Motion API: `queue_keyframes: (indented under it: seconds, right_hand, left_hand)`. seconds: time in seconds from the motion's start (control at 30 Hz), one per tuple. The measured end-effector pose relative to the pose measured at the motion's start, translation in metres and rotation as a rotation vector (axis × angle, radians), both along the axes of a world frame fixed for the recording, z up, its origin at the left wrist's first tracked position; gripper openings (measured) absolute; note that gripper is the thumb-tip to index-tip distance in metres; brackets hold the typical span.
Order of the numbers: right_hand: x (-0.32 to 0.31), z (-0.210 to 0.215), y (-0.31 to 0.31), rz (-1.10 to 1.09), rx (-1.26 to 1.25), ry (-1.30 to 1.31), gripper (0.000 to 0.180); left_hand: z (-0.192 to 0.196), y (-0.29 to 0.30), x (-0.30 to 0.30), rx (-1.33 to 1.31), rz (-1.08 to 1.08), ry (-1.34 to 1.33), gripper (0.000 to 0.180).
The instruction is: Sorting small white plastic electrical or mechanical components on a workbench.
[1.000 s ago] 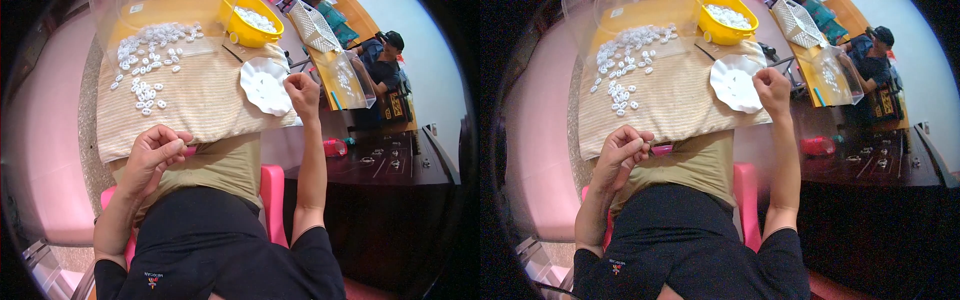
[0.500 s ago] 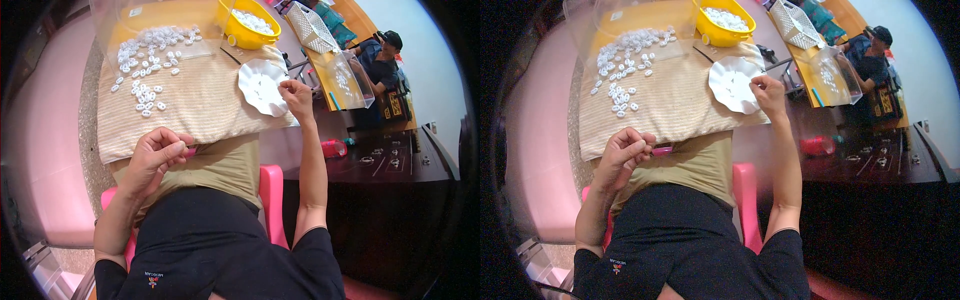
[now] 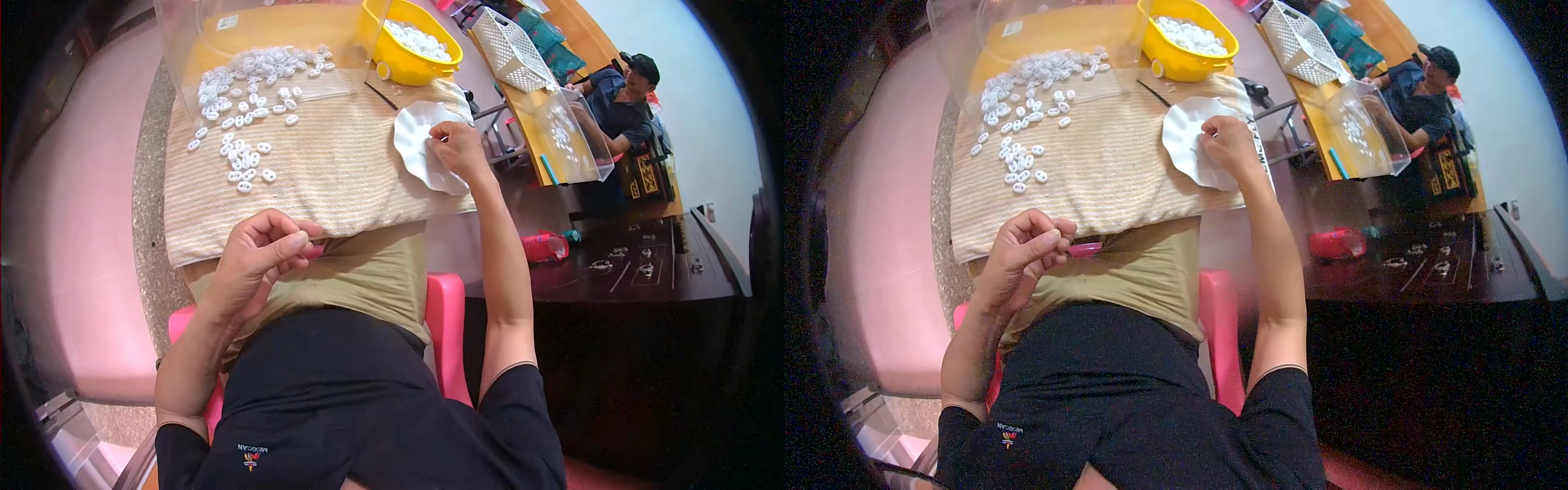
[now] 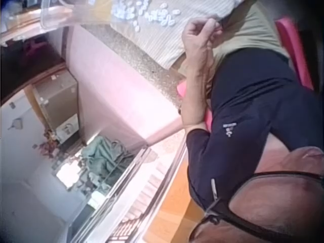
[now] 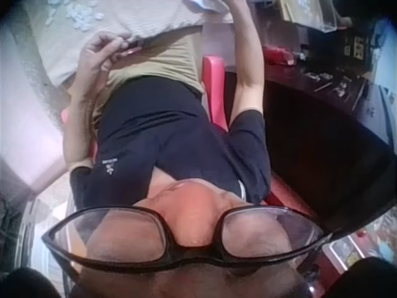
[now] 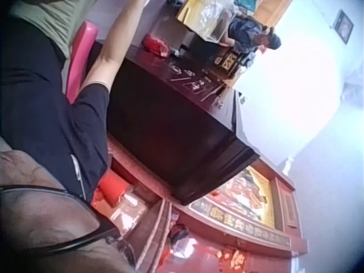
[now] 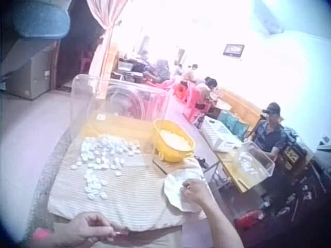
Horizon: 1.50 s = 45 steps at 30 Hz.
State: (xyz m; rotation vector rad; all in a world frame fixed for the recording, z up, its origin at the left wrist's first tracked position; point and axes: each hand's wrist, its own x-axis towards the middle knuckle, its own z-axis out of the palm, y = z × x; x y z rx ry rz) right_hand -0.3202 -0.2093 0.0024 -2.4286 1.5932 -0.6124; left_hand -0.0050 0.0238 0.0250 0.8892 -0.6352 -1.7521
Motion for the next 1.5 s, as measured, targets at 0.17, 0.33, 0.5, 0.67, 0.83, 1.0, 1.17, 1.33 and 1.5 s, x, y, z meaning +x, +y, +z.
queue_keyframes:
  seconds: [0.17, 0.33, 0.5, 0.67, 0.83, 1.0, 1.17, 1.33, 1.5]
  right_hand:
    - [0.007, 0.005, -0.003, -0.023, 0.016, 0.118, 0.018]
    - [0.004, 0.009, -0.005, -0.018, 0.087, 0.134, 0.017]
    - [-0.003, 0.011, 0.001, -0.019, 0.143, 0.053, 0.016]
    - [-0.009, 0.025, 0.022, -0.057, -0.005, -0.35, 0.013]
    - [-0.006, 0.017, 0.026, -0.052, -0.192, -0.253, 0.013]
    - [-0.026, 0.01, 0.022, -0.106, -0.053, -0.331, 0.013]
    - [-0.032, 0.012, 0.03, -0.117, -0.014, -0.376, 0.013]
    - [-0.037, -0.001, 0.026, -0.127, 0.049, -0.332, 0.018]
    - [-0.022, -0.001, 0.015, -0.079, 0.068, -0.198, 0.022]
  left_hand:
    - [0.001, 0.001, 0.0, 0.004, 0.014, 0.011, 0.011]
    - [-0.002, 0.001, 0.0, -0.024, 0.001, 0.025, 0.011]
    - [-0.002, 0.001, 0.0, -0.02, -0.005, 0.03, 0.01]
    - [-0.003, 0.002, 0.001, -0.021, 0.003, 0.027, 0.01]
    - [-0.001, 0.001, -0.002, -0.011, -0.008, 0.015, 0.01]
    - [-0.005, 0.002, -0.001, -0.026, -0.023, 0.045, 0.011]
    - [-0.005, 0.002, 0.0, -0.023, -0.007, 0.03, 0.009]
    - [-0.009, 0.001, -0.001, -0.036, -0.028, 0.04, 0.011]
    - [-0.006, 0.002, -0.003, -0.005, -0.015, 0.023, 0.01]
